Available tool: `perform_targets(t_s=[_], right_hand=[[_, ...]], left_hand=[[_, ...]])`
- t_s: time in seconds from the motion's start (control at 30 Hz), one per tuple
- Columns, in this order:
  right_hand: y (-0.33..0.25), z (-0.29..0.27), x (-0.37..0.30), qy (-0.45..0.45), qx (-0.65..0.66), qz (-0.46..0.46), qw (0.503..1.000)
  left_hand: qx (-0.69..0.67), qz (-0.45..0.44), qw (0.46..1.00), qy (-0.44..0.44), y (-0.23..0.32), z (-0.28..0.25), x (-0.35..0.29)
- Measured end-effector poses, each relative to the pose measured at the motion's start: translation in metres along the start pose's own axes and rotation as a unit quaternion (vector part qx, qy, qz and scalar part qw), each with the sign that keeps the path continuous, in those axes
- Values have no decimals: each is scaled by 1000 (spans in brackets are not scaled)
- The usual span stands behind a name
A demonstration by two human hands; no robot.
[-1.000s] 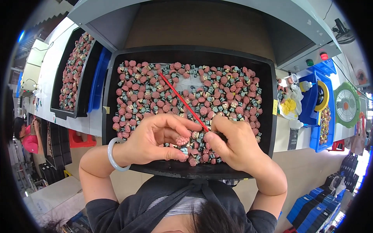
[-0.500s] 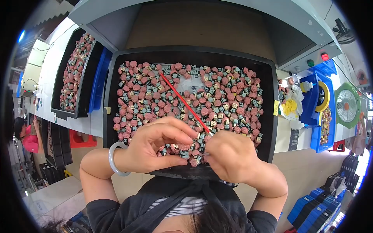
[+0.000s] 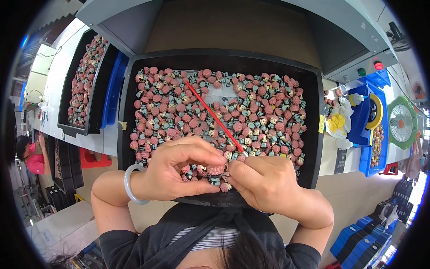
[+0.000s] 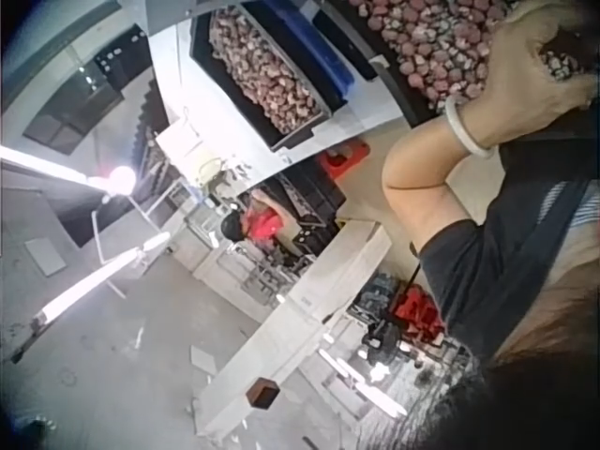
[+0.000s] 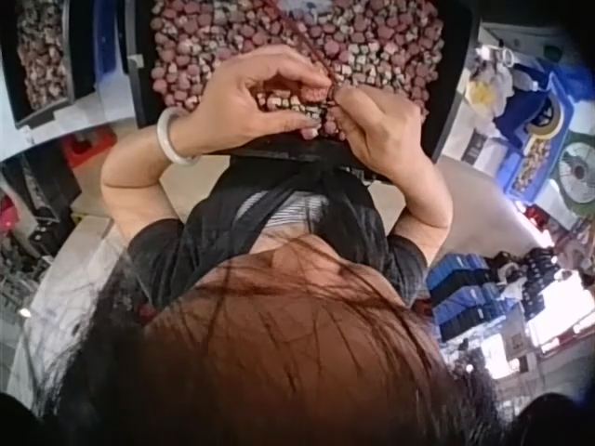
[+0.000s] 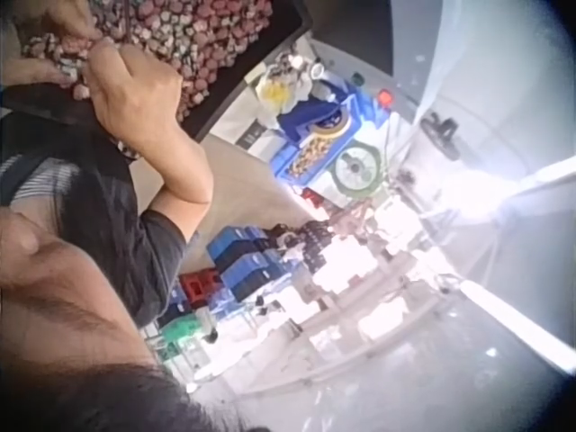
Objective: The worker is assembling small toy figurines at a factory workbench, picking up pieces and using a tool to apply small parts.
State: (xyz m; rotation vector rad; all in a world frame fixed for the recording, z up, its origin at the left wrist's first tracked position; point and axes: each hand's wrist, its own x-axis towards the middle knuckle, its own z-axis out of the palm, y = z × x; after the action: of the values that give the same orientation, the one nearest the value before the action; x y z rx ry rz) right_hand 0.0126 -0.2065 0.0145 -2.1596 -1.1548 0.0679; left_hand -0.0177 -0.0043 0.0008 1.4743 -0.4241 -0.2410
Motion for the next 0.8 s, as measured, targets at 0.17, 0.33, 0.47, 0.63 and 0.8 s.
perform_targets(t_s=[0.17,0.33,0.47,0.63,0.8], right_hand=[[-1,-1,1,-15,6,13,1000],[-1,0,-1,-49,47,47,997],[5,0,0,-78,180,110,974],[2,-3,-2,17,70,8,997],[-1,-2,-4,28,-31,-9,999]], left_hand=[[16,6,1000,-1,0,-1,0],[5,-29,1000,-6,5,0,0],[-74,-59,996,3,2,1,0],[-125,-36,991,10,-1,3,-2],[-112,-35,993,8,0,3,-1]])
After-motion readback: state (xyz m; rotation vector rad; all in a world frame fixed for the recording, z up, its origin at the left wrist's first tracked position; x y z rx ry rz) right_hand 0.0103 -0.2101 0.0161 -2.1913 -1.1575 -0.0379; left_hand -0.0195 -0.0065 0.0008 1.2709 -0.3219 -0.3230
